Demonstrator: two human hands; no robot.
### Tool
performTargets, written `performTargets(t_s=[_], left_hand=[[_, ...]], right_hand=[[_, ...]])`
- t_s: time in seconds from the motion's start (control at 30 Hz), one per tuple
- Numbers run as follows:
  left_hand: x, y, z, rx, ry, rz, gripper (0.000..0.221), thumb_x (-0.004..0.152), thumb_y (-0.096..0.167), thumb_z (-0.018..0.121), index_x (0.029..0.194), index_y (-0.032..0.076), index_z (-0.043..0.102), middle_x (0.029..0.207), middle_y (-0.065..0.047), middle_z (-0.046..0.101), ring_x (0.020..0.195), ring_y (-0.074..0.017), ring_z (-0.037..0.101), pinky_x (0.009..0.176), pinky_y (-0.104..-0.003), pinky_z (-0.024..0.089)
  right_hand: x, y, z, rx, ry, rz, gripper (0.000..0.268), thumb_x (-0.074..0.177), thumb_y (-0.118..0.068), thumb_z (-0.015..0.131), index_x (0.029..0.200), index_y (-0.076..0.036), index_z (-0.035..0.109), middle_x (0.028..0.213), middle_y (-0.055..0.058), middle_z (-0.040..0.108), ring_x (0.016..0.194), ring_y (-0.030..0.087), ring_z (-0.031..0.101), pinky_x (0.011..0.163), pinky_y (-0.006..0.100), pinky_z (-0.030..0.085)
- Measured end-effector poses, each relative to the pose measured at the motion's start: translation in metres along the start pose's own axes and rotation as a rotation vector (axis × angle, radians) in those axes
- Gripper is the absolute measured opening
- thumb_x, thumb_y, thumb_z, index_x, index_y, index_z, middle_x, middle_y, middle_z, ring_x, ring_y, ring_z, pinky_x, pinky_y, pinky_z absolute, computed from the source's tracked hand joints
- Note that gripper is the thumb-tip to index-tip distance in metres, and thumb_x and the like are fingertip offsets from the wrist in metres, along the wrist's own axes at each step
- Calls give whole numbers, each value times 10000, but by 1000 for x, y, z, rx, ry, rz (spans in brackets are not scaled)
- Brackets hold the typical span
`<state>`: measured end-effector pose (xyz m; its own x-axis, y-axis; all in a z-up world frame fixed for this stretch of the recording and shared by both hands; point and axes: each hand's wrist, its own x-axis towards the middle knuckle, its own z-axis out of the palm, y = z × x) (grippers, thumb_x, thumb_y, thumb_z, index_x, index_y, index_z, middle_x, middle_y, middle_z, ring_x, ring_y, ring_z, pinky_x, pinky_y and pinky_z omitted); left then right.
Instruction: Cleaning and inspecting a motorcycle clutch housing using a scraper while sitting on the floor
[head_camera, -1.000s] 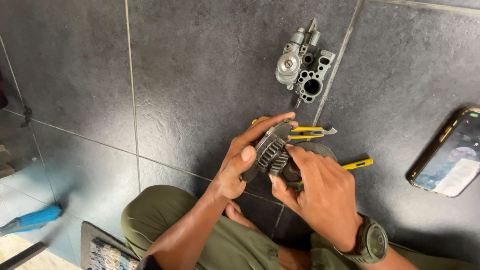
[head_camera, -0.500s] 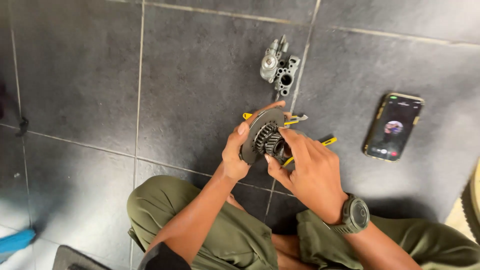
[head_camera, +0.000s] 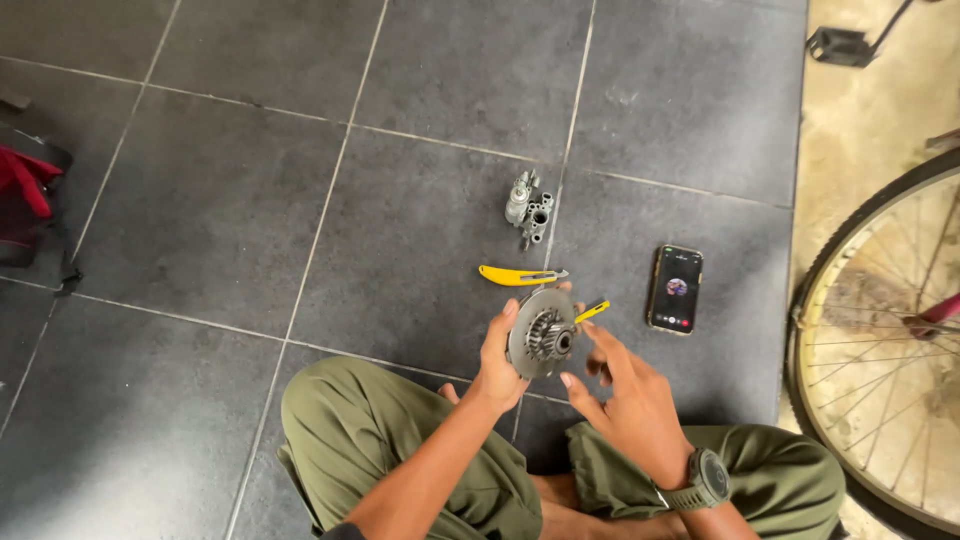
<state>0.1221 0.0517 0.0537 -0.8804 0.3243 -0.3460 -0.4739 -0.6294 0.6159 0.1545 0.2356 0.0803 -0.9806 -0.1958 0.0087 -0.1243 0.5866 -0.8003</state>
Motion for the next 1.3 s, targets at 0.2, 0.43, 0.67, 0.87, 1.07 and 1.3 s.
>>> performTargets(t_s=[0.2,0.43,0.67,0.87,1.07,1.3], left_hand=[[-44,-12,-11,-224,127,-34,712,983,513,393,1471,9,511,1267,-194,657,1018,-239,672,746,-330,563],[-57,-10,-6,-151,117,10,698,1009,510,358,1413,-27,545,1272,-186,665,1020,-231,660,759,-348,559],[-54,-15,-6,-116,-4,-16,647,1016,500,345,1425,32,526,1236,-157,650,1013,-221,645,781,-335,528],[-52,-11,1,-73,7,-17,655,1017,479,346,1458,24,511,1285,-162,639,1050,-205,638,788,-326,540],[-48,-16,-6,-94,7,-20,668,1012,492,346,1451,18,518,1284,-167,637,1136,-234,622,936,-372,508],[-45,-14,-1,-104,-2,-25,671,989,504,373,1437,23,505,1221,-154,627,932,-231,637,789,-349,518]], right_hand=[[-34,-14,1,-25,5,-19,689,777,-255,809,1395,-107,544,808,-14,656,631,137,591,562,275,504],[-44,-34,6,-16,-54,-78,674,819,-298,771,1425,-150,517,1001,11,635,730,174,640,633,305,547],[-39,-39,14,4,-37,-68,599,792,-211,783,1348,-157,565,945,-9,616,711,155,622,604,290,523],[-30,-34,18,-17,-5,-79,573,788,-210,789,1321,-142,588,926,13,625,697,160,636,573,296,508],[-24,-25,24,-56,-21,-74,550,788,-239,800,1293,-140,606,893,7,640,684,151,644,565,291,517],[-19,-27,23,-73,46,-76,476,760,-291,830,1157,-84,668,827,33,719,643,165,660,591,303,529]])
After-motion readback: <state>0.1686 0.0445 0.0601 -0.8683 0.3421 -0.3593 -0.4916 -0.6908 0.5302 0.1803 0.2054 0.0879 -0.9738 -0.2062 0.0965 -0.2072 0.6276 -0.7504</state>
